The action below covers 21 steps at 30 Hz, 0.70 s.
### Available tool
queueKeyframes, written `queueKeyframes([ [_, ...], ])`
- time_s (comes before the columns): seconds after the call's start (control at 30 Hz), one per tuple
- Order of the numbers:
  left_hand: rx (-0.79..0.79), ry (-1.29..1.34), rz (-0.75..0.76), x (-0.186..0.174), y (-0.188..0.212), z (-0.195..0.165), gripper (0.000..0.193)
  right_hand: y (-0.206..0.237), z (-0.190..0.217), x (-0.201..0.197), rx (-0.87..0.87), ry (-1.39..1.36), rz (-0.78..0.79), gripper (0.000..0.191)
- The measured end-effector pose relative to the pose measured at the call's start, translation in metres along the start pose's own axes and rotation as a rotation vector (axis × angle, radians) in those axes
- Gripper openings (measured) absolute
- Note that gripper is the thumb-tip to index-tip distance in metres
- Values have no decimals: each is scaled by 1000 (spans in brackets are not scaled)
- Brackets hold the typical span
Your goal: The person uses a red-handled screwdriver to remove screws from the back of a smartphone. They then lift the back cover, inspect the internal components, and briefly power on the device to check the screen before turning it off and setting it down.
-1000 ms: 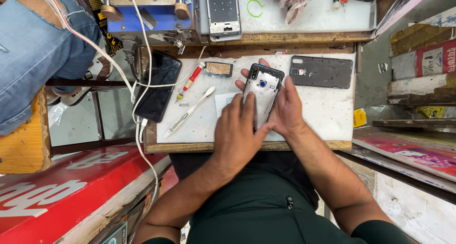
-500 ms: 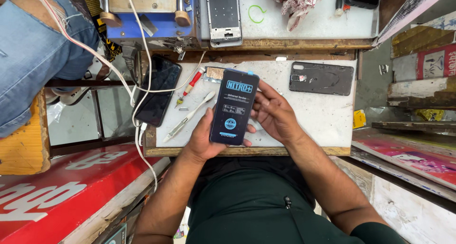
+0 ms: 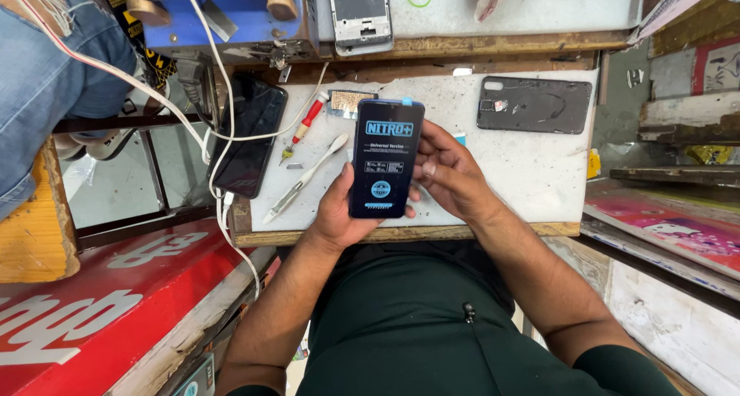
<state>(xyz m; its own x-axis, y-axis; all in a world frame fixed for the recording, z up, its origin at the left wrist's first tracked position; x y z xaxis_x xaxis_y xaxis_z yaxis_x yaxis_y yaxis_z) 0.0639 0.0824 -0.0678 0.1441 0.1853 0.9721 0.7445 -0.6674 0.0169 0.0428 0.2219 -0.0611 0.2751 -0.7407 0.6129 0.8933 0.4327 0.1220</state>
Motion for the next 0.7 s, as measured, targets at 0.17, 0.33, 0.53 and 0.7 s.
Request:
queueKeyframes([
  [0.17, 70, 20, -29, 1, -1, -8, 73, 1, 5, 23, -26, 275, -43, 87],
  [0.33, 106, 40, -31, 0, -1, -10, 78, 4, 8, 39, -124, 435, -63, 90],
  [0.53, 90, 16, -68, 3, -4, -11, 74, 0, 7, 35, -158, 495, -79, 85],
  [0.7, 99, -11, -67, 6, -7, -14, 74, 1, 2, 31, -99, 488, -92, 89],
])
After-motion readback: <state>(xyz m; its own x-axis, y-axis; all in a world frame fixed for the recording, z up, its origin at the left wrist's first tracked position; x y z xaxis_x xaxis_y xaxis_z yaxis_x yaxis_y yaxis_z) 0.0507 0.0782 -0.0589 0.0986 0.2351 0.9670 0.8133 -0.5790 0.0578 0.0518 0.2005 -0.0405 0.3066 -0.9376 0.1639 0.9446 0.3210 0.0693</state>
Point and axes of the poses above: each hand's wrist, its own y-axis away from the middle knuckle, its own x-axis out of the palm, z = x × y, the point moved 7 cm from there along -y, towards the middle knuckle, and after that the axes turned 6 degrees about y, right-handed, at the moved point
